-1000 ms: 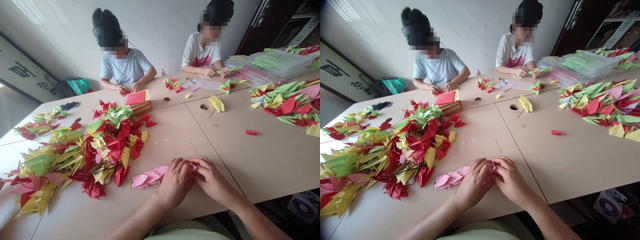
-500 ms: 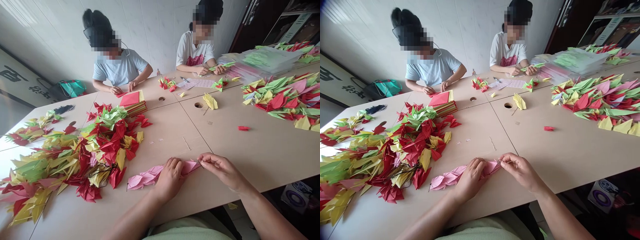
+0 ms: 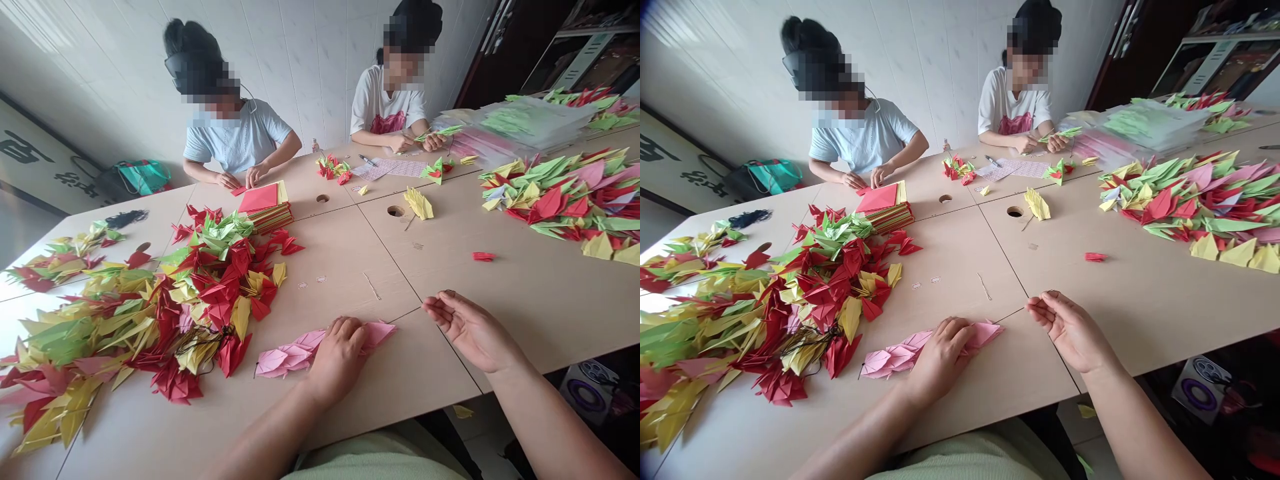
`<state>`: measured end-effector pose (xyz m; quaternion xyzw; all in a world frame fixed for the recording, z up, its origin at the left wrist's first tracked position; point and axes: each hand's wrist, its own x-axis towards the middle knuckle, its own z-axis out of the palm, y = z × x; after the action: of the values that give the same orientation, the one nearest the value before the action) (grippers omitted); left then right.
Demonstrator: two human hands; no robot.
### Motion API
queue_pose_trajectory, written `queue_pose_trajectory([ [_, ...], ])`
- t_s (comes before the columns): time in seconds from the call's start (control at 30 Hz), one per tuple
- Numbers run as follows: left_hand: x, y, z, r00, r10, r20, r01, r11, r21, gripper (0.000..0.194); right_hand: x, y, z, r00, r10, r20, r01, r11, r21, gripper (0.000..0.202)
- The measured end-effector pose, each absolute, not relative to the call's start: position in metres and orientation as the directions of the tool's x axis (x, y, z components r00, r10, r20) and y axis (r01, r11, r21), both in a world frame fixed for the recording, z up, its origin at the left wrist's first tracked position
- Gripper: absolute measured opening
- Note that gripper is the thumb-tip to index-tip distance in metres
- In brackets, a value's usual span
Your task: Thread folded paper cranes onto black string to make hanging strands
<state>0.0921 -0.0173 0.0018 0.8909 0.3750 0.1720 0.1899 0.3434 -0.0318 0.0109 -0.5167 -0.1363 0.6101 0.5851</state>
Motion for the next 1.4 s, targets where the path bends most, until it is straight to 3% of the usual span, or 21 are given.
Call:
queue_pose_trajectory([
  [0.1, 0.092, -0.019, 0.003, 0.67, 0.723, 0.166, 0.607, -0.663, 0.439, 0.013, 0.349, -0.032, 0.005, 0.42, 0.849, -0.321, -0.392, -0.149, -0.908, 0.029],
  [0.17, 0.092, -0.021, 0.005, 0.672, 0.724, 0.154, 0.617, -0.663, 0.423, 0.011, 0.345, -0.034, 0.005, 0.593, 0.801, -0.085, -0.05, -0.069, -0.996, 0.03],
  [0.2, 0.093, -0.021, 0.007, 0.674, 0.724, 0.144, 0.622, -0.662, 0.418, 0.011, 0.341, -0.036, 0.006, 0.608, 0.789, 0.09, 0.182, -0.029, -0.983, 0.029],
  [0.27, 0.094, -0.022, 0.01, 0.676, 0.727, 0.121, 0.631, -0.656, 0.414, 0.012, 0.326, -0.04, 0.007, 0.384, 0.824, 0.416, 0.6, 0.12, -0.791, 0.023],
  [0.33, 0.095, -0.023, 0.014, 0.675, 0.73, 0.104, 0.634, -0.647, 0.423, 0.016, 0.308, -0.046, 0.006, -0.021, 0.852, 0.523, 0.757, 0.356, -0.548, 0.016],
  [0.4, 0.094, -0.024, 0.019, 0.677, 0.729, 0.099, 0.627, -0.642, 0.441, 0.023, 0.29, -0.05, 0.003, -0.251, 0.847, 0.469, 0.764, 0.471, -0.441, 0.019],
  [0.47, 0.089, -0.026, 0.025, 0.682, 0.721, 0.122, 0.605, -0.65, 0.46, 0.031, 0.279, -0.053, -0.001, -0.324, 0.853, 0.41, 0.763, 0.492, -0.419, 0.02],
  [0.6, 0.066, -0.033, 0.038, 0.66, 0.726, 0.195, 0.579, -0.656, 0.485, 0.025, 0.274, -0.053, -0.006, -0.305, 0.885, 0.352, 0.769, 0.447, -0.458, 0.017],
  [0.73, 0.042, -0.043, 0.04, 0.65, 0.743, 0.161, 0.63, -0.645, 0.434, 0.019, 0.276, -0.052, -0.006, -0.307, 0.888, 0.342, 0.779, 0.441, -0.446, 0.015],
  [0.87, 0.037, -0.05, 0.033, 0.672, 0.739, 0.042, 0.673, -0.634, 0.382, 0.029, 0.271, -0.052, 0.0, -0.276, 0.884, 0.377, 0.799, 0.429, -0.422, 0.018],
  [1.03, 0.042, -0.05, 0.029, 0.664, 0.748, -0.004, 0.692, -0.612, 0.384, 0.041, 0.252, -0.05, 0.013, -0.303, 0.844, 0.443, 0.774, 0.489, -0.403, 0.018],
  [1.3, 0.038, -0.056, 0.021, 0.67, 0.743, -0.013, 0.687, -0.612, 0.392, 0.051, 0.243, -0.048, -0.003, -0.338, 0.876, 0.345, 0.776, 0.466, -0.424, 0.022],
  [1.4, 0.035, -0.058, 0.018, 0.671, 0.742, -0.016, 0.685, -0.611, 0.397, 0.055, 0.247, -0.052, -0.009, -0.347, 0.88, 0.325, 0.811, 0.455, -0.368, 0.02],
])
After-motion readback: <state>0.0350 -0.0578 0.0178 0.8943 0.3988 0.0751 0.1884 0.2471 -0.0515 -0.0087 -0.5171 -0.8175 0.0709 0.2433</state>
